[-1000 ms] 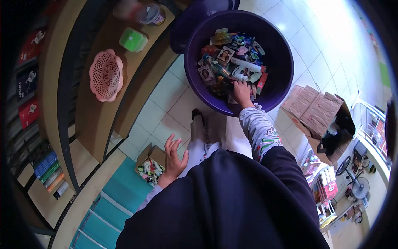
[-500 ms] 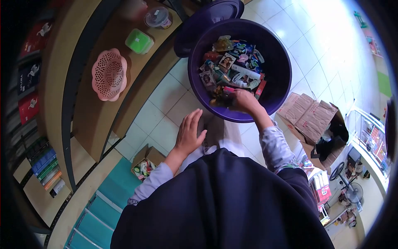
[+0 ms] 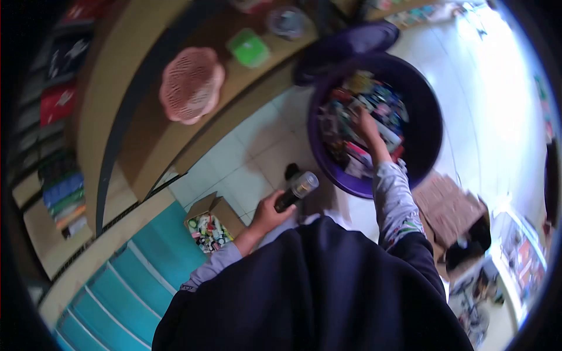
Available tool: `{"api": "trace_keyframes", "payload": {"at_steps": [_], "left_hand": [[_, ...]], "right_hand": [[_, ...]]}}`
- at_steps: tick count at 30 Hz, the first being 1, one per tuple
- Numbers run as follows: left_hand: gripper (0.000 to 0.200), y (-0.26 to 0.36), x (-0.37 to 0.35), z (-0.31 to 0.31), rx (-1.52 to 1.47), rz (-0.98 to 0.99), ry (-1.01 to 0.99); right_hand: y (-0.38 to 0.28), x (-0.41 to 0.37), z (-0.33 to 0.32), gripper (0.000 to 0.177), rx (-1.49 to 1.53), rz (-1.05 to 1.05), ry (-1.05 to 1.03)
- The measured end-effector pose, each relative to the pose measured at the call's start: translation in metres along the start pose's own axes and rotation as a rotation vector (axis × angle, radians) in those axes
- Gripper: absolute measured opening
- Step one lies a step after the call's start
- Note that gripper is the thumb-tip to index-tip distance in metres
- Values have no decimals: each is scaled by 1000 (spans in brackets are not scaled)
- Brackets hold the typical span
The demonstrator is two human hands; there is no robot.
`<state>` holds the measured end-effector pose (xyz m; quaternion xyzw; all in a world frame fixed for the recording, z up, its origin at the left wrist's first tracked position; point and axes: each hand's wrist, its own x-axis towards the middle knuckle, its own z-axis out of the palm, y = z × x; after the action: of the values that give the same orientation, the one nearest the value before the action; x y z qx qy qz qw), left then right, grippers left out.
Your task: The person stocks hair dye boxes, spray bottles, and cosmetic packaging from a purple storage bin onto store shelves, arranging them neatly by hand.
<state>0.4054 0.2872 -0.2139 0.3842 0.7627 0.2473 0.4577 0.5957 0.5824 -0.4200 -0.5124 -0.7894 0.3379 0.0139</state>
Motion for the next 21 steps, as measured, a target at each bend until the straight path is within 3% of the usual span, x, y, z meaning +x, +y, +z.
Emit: {"api": "trace_keyframes", "payload": {"at_steps": [1,2,3,5,6,8,9,10,13,15,17,19,21], "left_hand": [[39,-18,-8,2,42,48,75],[39,-15,-13,-5,40,43,64],[39,-14,-20,-11,30,8,61],[40,-36,-34,-12,66,107,106],[42,-45,-39,-14,63,79,64],[41,-41,-47,-20,21,-28,-1],[40,-40,-51,-21,2,-77,-18],[39,-42,-53,-23,8,-62,9],[36,-45,-65,-22,1,-13,61],[35,-43,-71,-22,-21,23,92],[36,-19,-78,-33,-109,12,122],[36,3,-84,-44,-149,43,210],[33,22,-92,-53,-147,101,356]], "right_hand": [[26,14,35,45,100,115,31],[82,29,91,46,-154,-70,-3],[62,23,83,51,-20,106,-111],[61,12,101,53,-205,18,-60],[78,17,124,62,-6,-69,175],[32,1,91,70,-65,157,47],[48,11,103,66,-26,165,-4],[75,16,130,65,-67,-73,229],[59,22,97,62,20,136,-159],[64,16,75,56,81,100,-269],[151,29,104,50,350,321,-397],[71,-20,19,28,700,623,-401],[-6,-61,-55,26,698,489,-450]]}}
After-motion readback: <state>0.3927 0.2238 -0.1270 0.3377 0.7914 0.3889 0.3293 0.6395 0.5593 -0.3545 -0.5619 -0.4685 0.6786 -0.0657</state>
